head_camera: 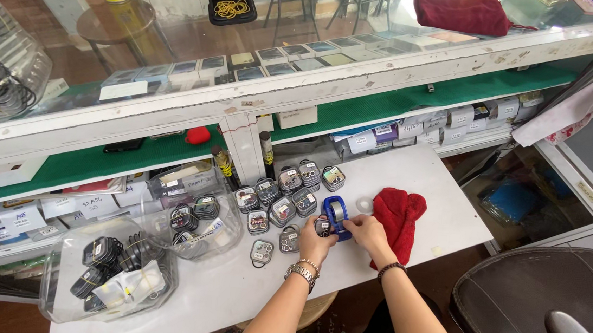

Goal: The person picks up small round tins one at a time from the counter, uses a blue tape dispenser to wrap tape around each tin, and arranges the taped tins in rows on the white counter.

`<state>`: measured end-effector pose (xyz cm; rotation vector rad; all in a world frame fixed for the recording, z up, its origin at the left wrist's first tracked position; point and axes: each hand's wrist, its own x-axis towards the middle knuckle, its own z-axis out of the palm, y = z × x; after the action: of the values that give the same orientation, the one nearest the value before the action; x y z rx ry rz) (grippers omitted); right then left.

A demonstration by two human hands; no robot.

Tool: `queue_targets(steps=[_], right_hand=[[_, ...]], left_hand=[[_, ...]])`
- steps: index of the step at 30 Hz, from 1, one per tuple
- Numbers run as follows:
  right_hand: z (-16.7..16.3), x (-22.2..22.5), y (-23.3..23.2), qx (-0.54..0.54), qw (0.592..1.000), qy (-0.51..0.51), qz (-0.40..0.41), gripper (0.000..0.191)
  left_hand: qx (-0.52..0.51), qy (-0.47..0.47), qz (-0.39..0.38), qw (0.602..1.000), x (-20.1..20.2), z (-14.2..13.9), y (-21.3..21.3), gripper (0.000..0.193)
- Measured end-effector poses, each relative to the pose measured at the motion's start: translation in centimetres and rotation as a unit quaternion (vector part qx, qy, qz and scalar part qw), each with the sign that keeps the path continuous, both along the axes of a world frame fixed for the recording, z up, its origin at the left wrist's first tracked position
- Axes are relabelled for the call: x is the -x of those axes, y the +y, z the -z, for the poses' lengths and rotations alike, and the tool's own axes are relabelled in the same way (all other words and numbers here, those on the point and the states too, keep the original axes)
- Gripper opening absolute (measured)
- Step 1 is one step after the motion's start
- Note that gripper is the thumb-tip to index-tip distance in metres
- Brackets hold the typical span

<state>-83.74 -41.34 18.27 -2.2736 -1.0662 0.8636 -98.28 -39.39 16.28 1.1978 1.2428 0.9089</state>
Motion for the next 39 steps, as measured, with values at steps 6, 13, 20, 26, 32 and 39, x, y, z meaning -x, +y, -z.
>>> queue_targets(steps=[6,13,20,26,32,39], right_hand=[[-0.3,0.7,0.8,0.034,0.996,-0.082,-0.022,0.035],[0.2,0.5,-1.5,0.045,0.997,0.055,0.020,0.036],[3.4,1.7,-4.0,-0.087,0.990,0.081,0.070,0.036],[0.9,2.3,-3.2,-0.069,0.991,0.075,0.085,0.038],[0.5,2.8,-3.0,-0.076,0.994,-0.008,0.080,0.033],[0.7,3.7,-3.2,-0.088,0.995,0.035,0.042,0.024]], left_hand=[[-0.029,0.092,0.010,0.995,-0.7,0.3,0.0,0.045],[-0.034,0.023,0.015,0.999,-0.5,0.1,-0.8,0.034],[-0.043,0.027,0.008,0.999,-0.4,-0.8,-0.4,0.034],[0.049,-0.029,0.066,0.996,-0.5,-1.0,1.0,0.050],[0.184,-0.285,0.071,0.938,0.7,-1.1,1.4,0.031],[0.119,-0.223,0.076,0.965,5.7,-2.4,2.2,0.038]])
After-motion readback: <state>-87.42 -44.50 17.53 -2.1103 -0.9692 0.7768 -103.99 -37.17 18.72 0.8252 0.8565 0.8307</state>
